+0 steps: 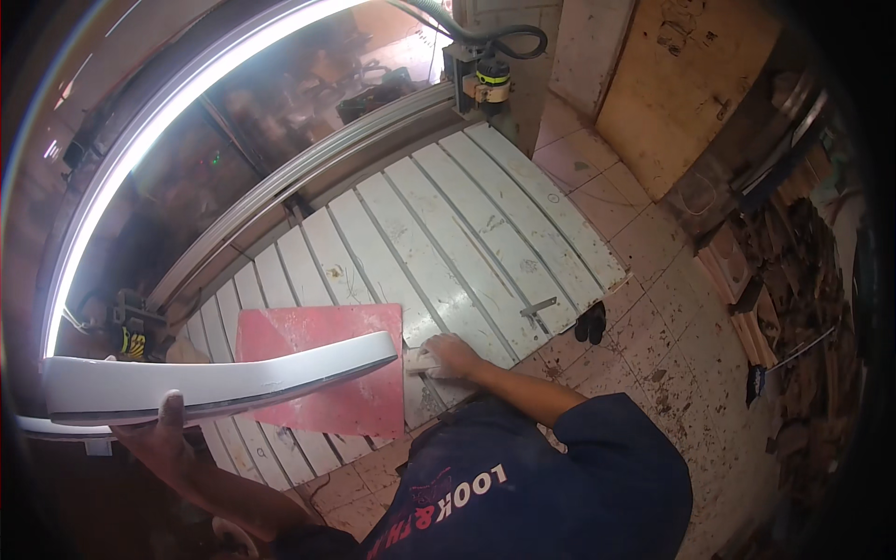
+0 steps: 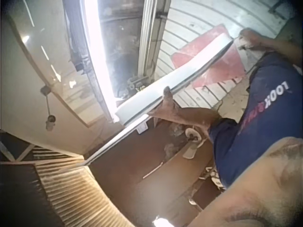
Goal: The person sands the edges and inner surfaces of a white guitar body using a sanding block, rotating the body to reach different sides.
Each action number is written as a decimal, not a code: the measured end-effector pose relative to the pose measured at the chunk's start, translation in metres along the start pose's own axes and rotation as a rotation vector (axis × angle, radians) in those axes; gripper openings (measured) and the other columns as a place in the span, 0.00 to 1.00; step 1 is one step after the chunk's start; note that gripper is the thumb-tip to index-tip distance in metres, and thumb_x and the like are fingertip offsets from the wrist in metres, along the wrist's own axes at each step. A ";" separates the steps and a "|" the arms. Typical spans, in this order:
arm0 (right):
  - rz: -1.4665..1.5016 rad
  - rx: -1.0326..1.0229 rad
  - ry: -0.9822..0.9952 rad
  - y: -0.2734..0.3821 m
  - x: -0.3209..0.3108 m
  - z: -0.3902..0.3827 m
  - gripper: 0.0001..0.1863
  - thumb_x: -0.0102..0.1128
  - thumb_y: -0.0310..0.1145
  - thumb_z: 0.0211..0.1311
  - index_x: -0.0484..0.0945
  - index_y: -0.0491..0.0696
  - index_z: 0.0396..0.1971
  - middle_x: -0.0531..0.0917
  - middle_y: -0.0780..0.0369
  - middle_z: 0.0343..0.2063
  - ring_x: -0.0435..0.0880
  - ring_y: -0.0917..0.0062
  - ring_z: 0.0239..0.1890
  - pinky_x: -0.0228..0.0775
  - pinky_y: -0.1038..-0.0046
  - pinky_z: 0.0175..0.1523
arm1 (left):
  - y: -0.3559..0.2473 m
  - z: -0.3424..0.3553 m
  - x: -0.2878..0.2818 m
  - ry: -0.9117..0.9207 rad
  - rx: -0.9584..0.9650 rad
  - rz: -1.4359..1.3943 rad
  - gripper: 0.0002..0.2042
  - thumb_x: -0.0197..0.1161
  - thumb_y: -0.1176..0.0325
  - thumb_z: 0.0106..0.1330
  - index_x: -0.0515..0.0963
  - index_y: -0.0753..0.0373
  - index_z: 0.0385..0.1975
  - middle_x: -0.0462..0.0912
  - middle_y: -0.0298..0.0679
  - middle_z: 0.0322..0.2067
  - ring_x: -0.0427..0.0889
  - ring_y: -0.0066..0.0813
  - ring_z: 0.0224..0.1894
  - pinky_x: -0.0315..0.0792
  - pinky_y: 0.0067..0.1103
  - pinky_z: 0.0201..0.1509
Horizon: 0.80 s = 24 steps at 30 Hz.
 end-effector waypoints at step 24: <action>0.220 -0.297 -0.646 0.277 -0.229 0.038 0.23 0.70 0.38 0.61 0.78 0.47 0.54 0.75 0.54 0.38 0.79 0.61 0.41 0.75 0.61 0.48 | -0.044 -0.003 0.055 -0.076 -0.109 -0.128 0.43 0.86 0.72 0.39 0.69 0.72 0.57 0.80 0.46 0.47 0.82 0.34 0.47 0.79 0.28 0.55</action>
Point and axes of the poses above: each hand's wrist, its own z-axis towards the middle knuckle, its own x-axis out of the palm, y = z × x, the point moved 3 cm from there along z, towards the middle knuckle
